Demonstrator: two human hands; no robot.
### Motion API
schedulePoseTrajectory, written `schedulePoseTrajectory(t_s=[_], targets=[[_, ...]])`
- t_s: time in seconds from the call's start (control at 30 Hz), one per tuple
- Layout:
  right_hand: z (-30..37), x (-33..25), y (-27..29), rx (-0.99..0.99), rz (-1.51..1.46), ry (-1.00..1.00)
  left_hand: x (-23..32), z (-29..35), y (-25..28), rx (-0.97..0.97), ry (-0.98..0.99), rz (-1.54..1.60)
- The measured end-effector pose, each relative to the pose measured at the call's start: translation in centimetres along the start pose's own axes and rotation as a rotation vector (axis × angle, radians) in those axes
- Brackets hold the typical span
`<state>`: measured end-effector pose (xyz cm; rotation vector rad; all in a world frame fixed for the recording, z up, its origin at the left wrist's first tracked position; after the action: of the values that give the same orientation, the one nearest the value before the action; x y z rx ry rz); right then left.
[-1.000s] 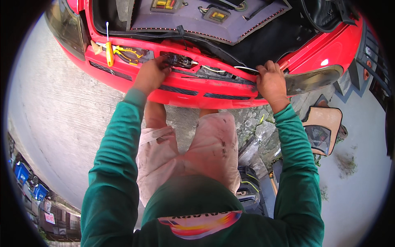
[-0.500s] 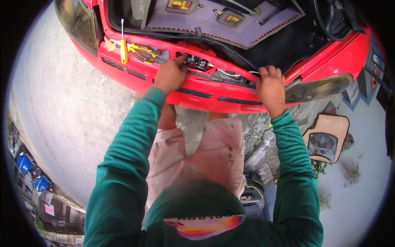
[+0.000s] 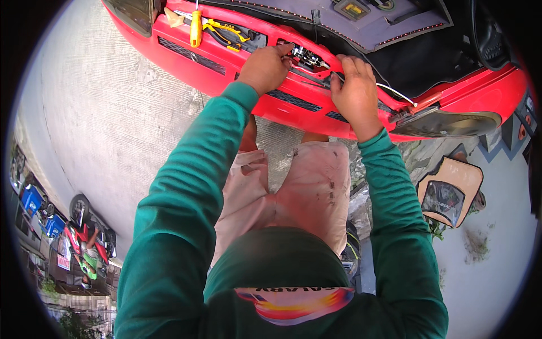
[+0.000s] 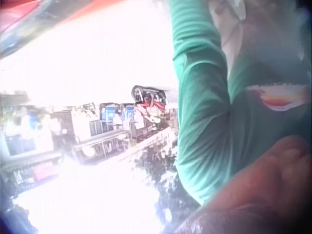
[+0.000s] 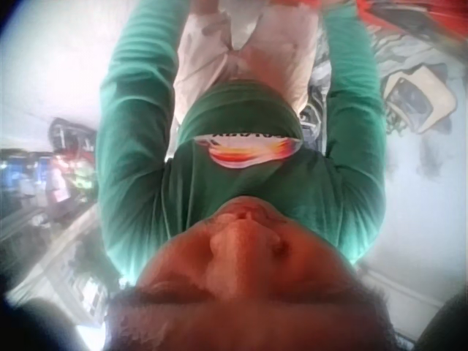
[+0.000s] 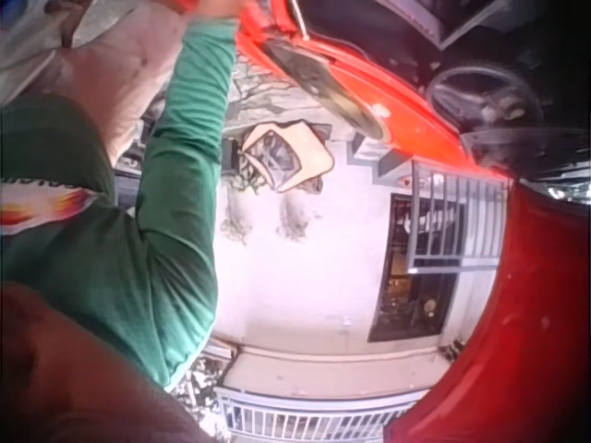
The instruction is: The person installs a car audio system into the front trunk of a red sports car. They use pliers to cut zip ties and secure wiring, then connect a power cable to the battery and route the wires into the trunk compartment.
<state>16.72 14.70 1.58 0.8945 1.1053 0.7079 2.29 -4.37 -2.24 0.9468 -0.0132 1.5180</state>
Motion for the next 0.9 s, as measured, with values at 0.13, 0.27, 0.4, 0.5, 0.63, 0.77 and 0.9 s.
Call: schedulePoseTrajectory(t_s=[0.13,0.27,0.4,0.5,0.63,0.77,0.9], targets=[[-0.8,2.4,-0.9,-0.129,-0.043,-0.065,0.2,0.8,-0.4,0.042,-0.03,0.043],[-1.7,3.3,-0.3,-0.301,-0.169,-0.162,-1.2,1.0,-0.6,0.082,-0.043,0.016],[-2.8,5.4,-1.5,-0.293,-0.534,-0.247,-1.2,1.2,-0.1,0.065,-0.093,0.023],[-5.9,3.6,-1.2,-0.314,-0.896,-0.473,-1.6,1.4,0.0,0.078,-0.103,-0.004],[-9.5,0.6,-1.9,-0.44,-0.457,-0.298,-0.9,1.8,-0.4,0.119,-0.128,-0.02],[-10.2,1.5,-3.5,-0.316,-0.637,-0.465,-0.7,2.4,-0.7,0.163,-0.178,-0.028],[-9.2,0.3,-1.8,-0.035,-1.154,-0.655,-2.0,2.8,-0.7,0.168,-0.176,-0.019]])
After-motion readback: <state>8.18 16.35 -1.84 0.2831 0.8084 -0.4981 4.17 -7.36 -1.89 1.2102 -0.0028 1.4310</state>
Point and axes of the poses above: each hand's wrist, its own z-axis away from the middle knuckle, its own y-axis out of the back of the hand, x = y × z, the point moved 1 cm from there along -z, towards the middle knuckle, and after that the axes turned 4 degrees about y, right-handed, at the moved point
